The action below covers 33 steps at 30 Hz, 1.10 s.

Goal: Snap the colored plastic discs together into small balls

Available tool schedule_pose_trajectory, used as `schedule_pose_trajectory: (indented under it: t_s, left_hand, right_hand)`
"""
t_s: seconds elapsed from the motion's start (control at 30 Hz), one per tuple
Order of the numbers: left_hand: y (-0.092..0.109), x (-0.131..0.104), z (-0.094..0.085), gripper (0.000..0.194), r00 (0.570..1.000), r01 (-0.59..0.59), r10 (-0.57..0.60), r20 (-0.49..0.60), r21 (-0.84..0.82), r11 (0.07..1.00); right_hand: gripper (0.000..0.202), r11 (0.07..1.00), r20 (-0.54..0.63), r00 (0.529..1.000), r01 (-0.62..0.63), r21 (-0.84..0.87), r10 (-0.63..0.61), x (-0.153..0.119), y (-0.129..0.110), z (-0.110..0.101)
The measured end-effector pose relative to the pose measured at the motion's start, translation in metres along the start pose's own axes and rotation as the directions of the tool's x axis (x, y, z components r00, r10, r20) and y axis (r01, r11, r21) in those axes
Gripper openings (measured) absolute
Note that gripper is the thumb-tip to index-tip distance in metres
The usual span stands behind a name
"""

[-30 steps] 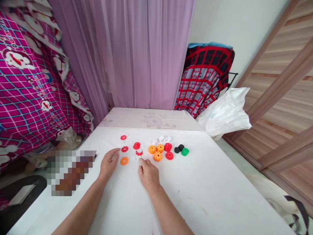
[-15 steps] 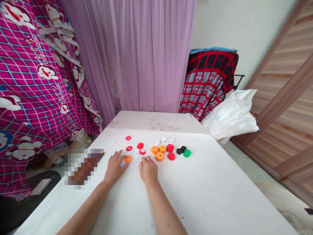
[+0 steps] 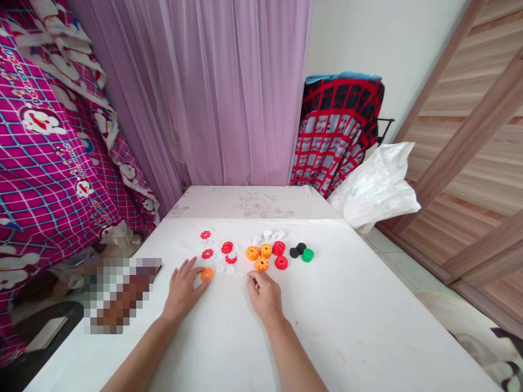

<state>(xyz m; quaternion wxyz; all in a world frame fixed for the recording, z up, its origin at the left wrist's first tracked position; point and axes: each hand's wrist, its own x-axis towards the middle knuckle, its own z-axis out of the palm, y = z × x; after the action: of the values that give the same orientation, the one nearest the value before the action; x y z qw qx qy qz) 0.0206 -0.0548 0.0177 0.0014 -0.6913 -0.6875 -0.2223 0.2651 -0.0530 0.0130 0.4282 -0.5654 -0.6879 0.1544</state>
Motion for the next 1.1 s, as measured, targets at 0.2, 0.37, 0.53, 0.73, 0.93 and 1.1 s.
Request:
schedule_pose_trajectory:
  t_s: [0.2,0.37,0.53,0.73,0.93,1.1]
  left_hand:
    - [-0.001,-0.002,-0.002,0.024,0.992,-0.080,0.079,-0.096,-0.008,0.997]
    - [0.024,0.026,0.000,0.026,0.974,-0.178,0.150,-0.171,-0.160,0.971]
    - [0.077,0.073,0.007,0.029,0.954,-0.299,0.295,-0.046,-0.198,0.934]
    - [0.102,0.093,0.020,0.031,0.933,-0.335,0.351,0.074,-0.167,0.927]
    - [0.099,0.089,0.020,0.043,0.938,-0.316,0.326,0.119,-0.100,0.944]
    - [0.095,0.075,0.019,0.034,0.947,-0.317,0.317,0.059,-0.007,0.948]
  right_hand:
    - [0.036,0.962,-0.192,0.954,-0.196,0.189,0.232,0.004,0.035,-0.030]
    - [0.037,0.946,-0.160,0.953,-0.215,0.241,0.257,0.006,0.032,-0.031]
    - [0.036,0.931,-0.162,0.942,-0.244,0.270,0.294,0.006,0.030,-0.030]
    - [0.034,0.923,-0.137,0.945,-0.249,0.295,0.298,0.007,0.030,-0.028]
    - [0.032,0.937,-0.142,0.953,-0.223,0.269,0.268,0.010,0.026,-0.029]
    - [0.033,0.944,-0.150,0.956,-0.210,0.253,0.253,0.010,0.026,-0.029]
